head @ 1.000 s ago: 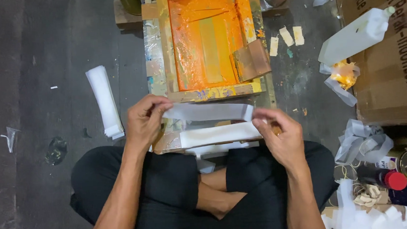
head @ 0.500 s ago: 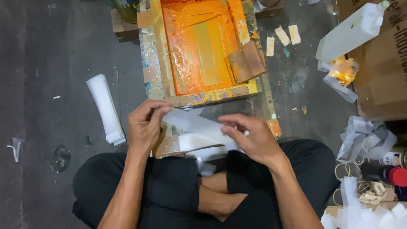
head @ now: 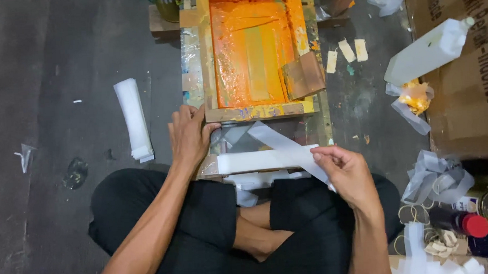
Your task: Manually screen printing orange ink onto small white labels using a screen frame and a squeegee.
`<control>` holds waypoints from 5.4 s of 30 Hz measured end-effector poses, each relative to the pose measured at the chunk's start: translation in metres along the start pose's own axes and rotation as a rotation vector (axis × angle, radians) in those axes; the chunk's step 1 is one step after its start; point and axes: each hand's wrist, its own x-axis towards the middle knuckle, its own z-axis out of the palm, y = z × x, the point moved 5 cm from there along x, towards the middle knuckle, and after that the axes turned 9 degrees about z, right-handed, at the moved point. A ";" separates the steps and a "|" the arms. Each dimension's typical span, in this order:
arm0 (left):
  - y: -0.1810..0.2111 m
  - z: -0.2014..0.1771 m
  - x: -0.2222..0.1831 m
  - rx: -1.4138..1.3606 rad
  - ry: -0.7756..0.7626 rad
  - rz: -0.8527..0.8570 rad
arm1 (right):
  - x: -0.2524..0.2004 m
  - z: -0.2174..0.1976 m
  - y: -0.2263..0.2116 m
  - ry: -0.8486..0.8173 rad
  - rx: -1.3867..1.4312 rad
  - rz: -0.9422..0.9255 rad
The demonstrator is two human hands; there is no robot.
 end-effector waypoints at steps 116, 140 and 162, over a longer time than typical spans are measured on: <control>0.053 -0.107 0.079 -0.231 0.676 0.167 | 0.061 0.145 -0.058 0.211 -0.689 -0.272; 0.012 -0.027 0.002 -0.075 0.145 -0.005 | -0.011 0.100 -0.078 0.218 -0.344 -0.462; 0.000 0.022 0.147 -0.068 0.093 -0.353 | 0.165 0.029 -0.057 0.313 -0.332 -0.210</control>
